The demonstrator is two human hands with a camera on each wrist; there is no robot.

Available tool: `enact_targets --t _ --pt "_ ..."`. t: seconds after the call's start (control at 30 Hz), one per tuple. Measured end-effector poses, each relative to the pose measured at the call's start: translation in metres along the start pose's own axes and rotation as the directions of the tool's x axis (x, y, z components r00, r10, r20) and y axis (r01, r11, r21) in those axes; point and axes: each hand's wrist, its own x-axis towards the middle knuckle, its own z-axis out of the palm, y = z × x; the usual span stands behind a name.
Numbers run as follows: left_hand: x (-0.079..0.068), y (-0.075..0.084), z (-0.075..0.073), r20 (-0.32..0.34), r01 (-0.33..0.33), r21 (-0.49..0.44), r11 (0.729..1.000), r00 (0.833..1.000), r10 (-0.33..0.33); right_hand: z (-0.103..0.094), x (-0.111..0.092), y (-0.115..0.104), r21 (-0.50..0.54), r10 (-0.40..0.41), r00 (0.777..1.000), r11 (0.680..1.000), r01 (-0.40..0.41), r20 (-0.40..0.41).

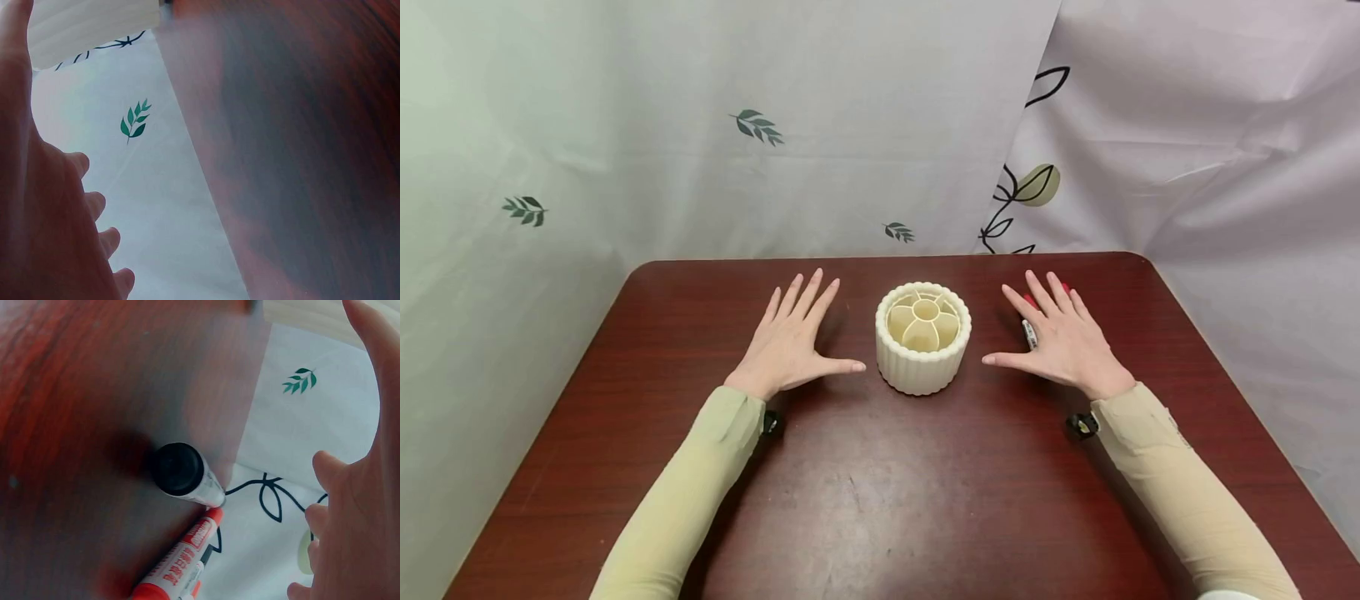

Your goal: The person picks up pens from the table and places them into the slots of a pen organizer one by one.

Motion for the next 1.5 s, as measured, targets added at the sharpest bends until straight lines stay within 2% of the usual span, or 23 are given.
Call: enact_targets --t 0.23,0.43,0.83,1.0,1.1,1.23,1.33,1.5 --pt "0.0 -0.002 0.002 0.03 0.017 -0.001 1.0 0.999 -0.017 0.002 0.001 0.001 0.009 0.009 1.0 1.0 -0.009 0.002" --pt "0.0 -0.004 -0.001 0.03 0.034 -0.001 0.999 0.999 -0.034 -0.002 0.0 0.002 0.032 0.02 1.0 0.999 -0.02 -0.01" --pt "0.003 -0.007 -0.007 -0.034 0.008 0.012 1.0 0.999 -0.008 -0.012 -0.001 0.008 0.078 0.035 0.997 0.997 -0.029 -0.073" --pt "0.005 -0.004 -0.011 -0.084 -0.018 -0.015 1.0 0.996 0.016 -0.019 -0.001 0.01 0.129 0.022 0.986 0.992 0.0 -0.163" --pt "0.006 0.001 -0.011 -0.124 -0.04 -0.062 0.997 0.992 0.032 -0.022 -0.003 0.011 0.185 0.03 0.978 0.983 0.009 -0.207" --pt "0.008 0.013 -0.013 -0.164 -0.07 -0.177 0.982 0.986 0.04 -0.024 -0.007 0.011 0.249 0.069 0.974 0.968 -0.014 -0.214" --pt "0.009 0.024 -0.014 -0.167 -0.084 -0.287 0.954 0.985 0.036 -0.023 -0.01 0.01 0.284 0.105 0.972 0.958 -0.042 -0.21" --pt "0.011 0.042 -0.013 -0.138 -0.081 -0.444 0.892 0.99 0.021 -0.019 -0.014 0.01 0.364 0.172 0.971 0.926 -0.102 -0.164"
